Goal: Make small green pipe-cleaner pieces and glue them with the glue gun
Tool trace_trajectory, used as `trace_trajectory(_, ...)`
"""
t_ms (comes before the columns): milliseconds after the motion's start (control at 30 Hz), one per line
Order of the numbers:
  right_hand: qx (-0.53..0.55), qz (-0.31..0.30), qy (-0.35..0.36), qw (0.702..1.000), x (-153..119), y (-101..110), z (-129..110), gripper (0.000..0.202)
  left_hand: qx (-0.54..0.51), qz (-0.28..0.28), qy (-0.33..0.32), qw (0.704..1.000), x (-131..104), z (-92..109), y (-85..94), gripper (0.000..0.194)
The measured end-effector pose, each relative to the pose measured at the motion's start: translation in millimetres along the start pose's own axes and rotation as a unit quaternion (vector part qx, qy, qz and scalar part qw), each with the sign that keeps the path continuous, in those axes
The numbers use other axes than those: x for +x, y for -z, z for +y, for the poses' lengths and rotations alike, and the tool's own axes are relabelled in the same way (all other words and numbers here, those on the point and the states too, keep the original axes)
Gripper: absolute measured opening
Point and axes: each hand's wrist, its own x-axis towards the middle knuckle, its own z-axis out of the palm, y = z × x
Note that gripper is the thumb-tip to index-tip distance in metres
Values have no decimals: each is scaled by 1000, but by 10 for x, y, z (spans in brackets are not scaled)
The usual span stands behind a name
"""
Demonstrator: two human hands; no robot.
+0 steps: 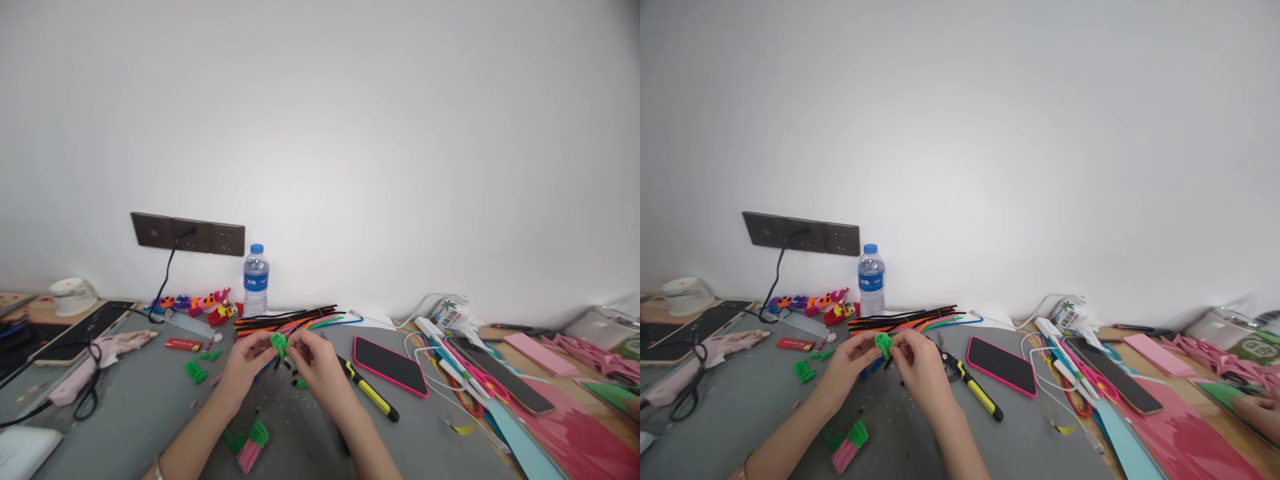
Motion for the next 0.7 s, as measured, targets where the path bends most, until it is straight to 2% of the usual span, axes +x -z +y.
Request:
trace_trajectory(367,-12,9,8,1000,4,-1,-1,9,-1,11,4,1000,-11,31,-8,26)
trace_trajectory(700,31,35,-24,999,33,44,-17,8,-41,-2,9,999,-15,15,0,26)
